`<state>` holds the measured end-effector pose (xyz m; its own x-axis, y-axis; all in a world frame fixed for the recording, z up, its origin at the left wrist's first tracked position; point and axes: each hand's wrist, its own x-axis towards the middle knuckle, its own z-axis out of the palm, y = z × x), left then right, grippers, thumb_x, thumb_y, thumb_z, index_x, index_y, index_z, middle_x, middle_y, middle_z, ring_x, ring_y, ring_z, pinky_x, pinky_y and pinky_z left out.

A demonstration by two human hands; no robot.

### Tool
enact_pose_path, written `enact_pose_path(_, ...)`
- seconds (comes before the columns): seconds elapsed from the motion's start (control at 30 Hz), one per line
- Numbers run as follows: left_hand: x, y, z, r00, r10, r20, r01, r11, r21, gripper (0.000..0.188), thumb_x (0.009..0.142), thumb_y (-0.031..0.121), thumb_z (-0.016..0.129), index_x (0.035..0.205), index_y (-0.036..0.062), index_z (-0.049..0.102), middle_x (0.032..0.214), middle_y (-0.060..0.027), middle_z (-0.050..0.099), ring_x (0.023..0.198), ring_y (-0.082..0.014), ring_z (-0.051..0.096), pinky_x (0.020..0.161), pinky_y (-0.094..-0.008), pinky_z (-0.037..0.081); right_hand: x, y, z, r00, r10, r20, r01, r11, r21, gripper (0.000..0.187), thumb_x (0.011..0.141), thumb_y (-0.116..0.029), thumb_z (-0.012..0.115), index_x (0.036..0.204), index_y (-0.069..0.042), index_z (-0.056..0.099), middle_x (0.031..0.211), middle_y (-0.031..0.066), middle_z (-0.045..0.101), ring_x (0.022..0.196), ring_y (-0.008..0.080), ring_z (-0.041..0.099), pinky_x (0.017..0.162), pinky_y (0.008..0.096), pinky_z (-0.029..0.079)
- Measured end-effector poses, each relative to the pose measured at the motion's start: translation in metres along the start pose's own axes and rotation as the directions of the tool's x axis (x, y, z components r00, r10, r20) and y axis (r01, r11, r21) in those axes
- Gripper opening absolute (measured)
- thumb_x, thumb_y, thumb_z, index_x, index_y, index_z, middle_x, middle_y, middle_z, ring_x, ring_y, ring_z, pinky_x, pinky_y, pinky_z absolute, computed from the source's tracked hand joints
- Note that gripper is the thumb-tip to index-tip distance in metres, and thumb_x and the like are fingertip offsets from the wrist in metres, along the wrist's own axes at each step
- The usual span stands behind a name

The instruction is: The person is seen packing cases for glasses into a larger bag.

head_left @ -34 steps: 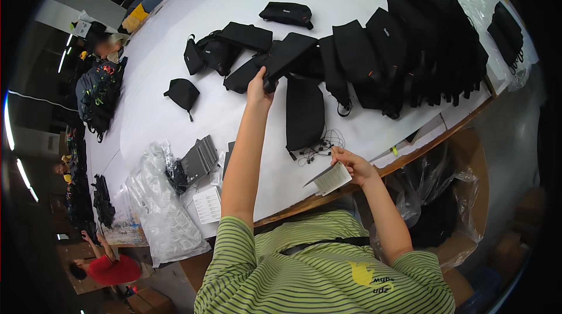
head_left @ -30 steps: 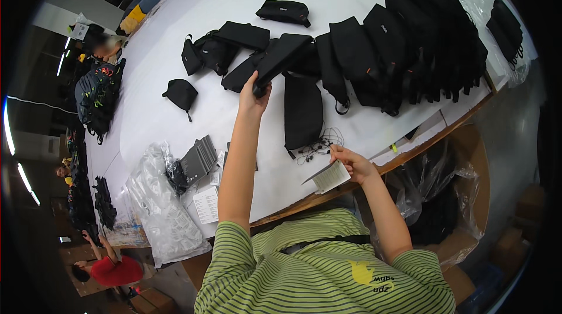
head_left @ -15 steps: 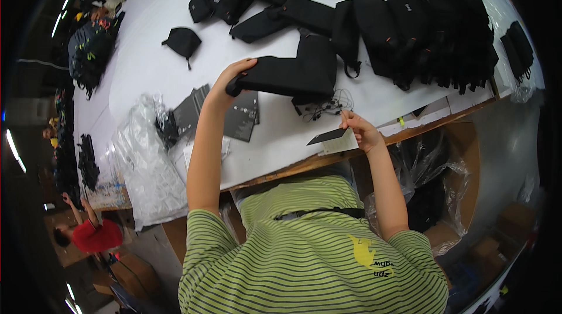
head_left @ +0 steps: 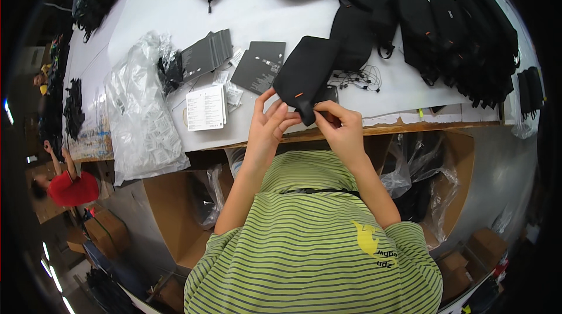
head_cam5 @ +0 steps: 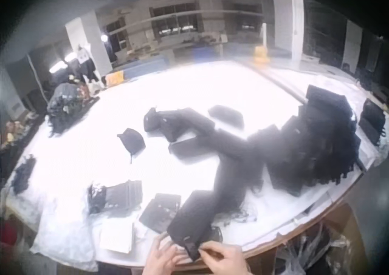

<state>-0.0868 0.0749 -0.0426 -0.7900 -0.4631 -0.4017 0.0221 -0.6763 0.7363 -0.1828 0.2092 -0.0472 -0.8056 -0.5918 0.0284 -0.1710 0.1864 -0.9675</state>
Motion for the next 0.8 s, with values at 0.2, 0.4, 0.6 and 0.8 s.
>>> enact_pose_path(0.2,-0.021,-0.006,-0.009,0.93,0.365,0.031,-0.294,0.693,0.658,0.061,0.077,0.008,0.075,0.126,0.0023,0.038,0.123,-0.013,0.043,0.075,-0.0105,0.057,0.064,-0.0219,0.045,-0.01,-0.02,0.006,0.995,-0.094,0.042,0.101,0.975,-0.196,0.008,0.079,-0.011,0.069,0.085,-0.007,0.068,0.059,0.0043,0.056,0.045,0.0123,0.045,0.045,0.0262,0.035)
enact_pose_path(0.4,-0.03,0.005,-0.001,0.883,0.463,0.075,-0.34,0.521,0.783,0.006,0.073,0.0,0.069,0.079,0.0011,0.066,0.076,0.0006,0.053,0.055,-0.0065,0.039,0.051,-0.0212,0.032,-0.008,-0.013,0.006,0.934,-0.318,0.162,0.353,0.891,-0.286,0.008,0.077,-0.014,0.07,0.084,-0.011,0.069,0.065,0.0027,0.06,0.052,0.0195,0.056,0.048,0.03,0.042)
enact_pose_path(0.6,-0.034,0.011,-0.011,0.89,0.433,0.144,-0.368,0.494,0.788,0.008,0.077,-0.002,0.067,0.084,0.0009,0.067,0.082,-0.0008,0.056,0.06,-0.0048,0.04,0.054,-0.0195,0.033,-0.013,-0.016,0.004,0.895,-0.368,0.252,0.44,0.824,-0.357,0.008,0.075,-0.013,0.071,0.081,-0.008,0.069,0.065,0.0044,0.059,0.053,0.0183,0.056,0.049,0.0298,0.043)
enact_pose_path(0.8,-0.031,0.013,-0.02,0.838,0.525,0.152,-0.502,0.629,0.593,0.004,0.087,0.001,0.06,0.088,-0.0006,0.057,0.094,-0.0032,0.056,0.064,-0.0055,0.045,0.057,-0.0192,0.038,-0.01,-0.033,0.005,0.954,0.051,0.295,-0.096,0.985,0.143,0.015,0.085,-0.009,0.066,0.099,-0.006,0.062,0.064,-0.0021,0.05,0.055,0.0053,0.048,0.053,0.0223,0.039)
